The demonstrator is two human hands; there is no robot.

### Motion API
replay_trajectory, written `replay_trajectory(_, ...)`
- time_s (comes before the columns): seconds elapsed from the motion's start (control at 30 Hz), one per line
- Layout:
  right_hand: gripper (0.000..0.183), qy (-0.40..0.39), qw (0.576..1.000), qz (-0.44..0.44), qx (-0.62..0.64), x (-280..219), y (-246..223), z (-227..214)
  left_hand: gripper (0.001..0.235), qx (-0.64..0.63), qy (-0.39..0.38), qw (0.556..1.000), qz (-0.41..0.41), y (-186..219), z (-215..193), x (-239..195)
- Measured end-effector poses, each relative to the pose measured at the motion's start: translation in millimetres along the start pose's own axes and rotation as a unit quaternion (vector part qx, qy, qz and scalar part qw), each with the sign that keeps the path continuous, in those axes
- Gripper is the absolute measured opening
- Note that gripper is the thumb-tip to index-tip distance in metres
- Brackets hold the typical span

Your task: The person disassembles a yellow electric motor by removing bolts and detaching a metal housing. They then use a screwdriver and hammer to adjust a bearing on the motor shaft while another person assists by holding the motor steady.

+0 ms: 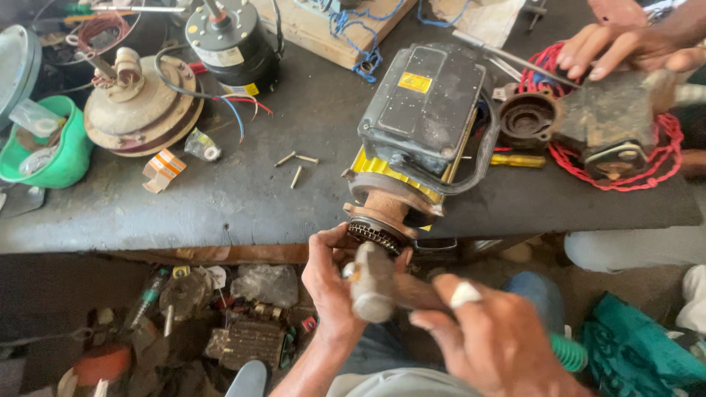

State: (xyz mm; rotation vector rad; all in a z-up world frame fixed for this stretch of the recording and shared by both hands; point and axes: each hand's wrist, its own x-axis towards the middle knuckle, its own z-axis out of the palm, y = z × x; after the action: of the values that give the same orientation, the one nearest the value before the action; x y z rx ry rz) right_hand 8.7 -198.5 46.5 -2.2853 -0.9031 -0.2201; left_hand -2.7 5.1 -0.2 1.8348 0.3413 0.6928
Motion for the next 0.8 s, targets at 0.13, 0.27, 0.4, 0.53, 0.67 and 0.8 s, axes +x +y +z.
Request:
replay_trajectory(0.13,0.049,-0.011,1.0,-0.005,0.007,-6.5,-2.4,6.7,0.071,-0.024,0.024,0.998,0.045,8.6,2.9,2.4)
replay_trajectory(0.27,0.047,0.037,0.999,-0.012,0.011,-45.2,19.1,0.1,0.074,-0.008,0.033,0.994,0.1,15.2,4.3,4.8)
replay_trajectory(0.4,0.042,0.156,0.984,0.047,-0.068,-80.3,50.6,3.7,0.071,0.044,0.047,0.972,0.224,25.3,-0.9,6.6)
replay_trajectory(0.53,0.035,0.204,0.967,0.114,-0.098,-112.6,75.7,8.6,0.064,0.077,0.057,0.967,0.235,26.4,-2.5,4.4)
replay_trajectory(0.67,0.038,0.186,0.968,0.149,-0.075,-132.1,104.9,10.3,0.058,-0.074,-0.003,0.997,-0.029,15.3,-0.6,7.6)
replay_trajectory(0.8,0.039,0.153,0.965,0.198,-0.081,-150.9,113.8,17.7,0.073,-0.332,-0.174,0.858,-0.352,0.6,-0.9,10.7)
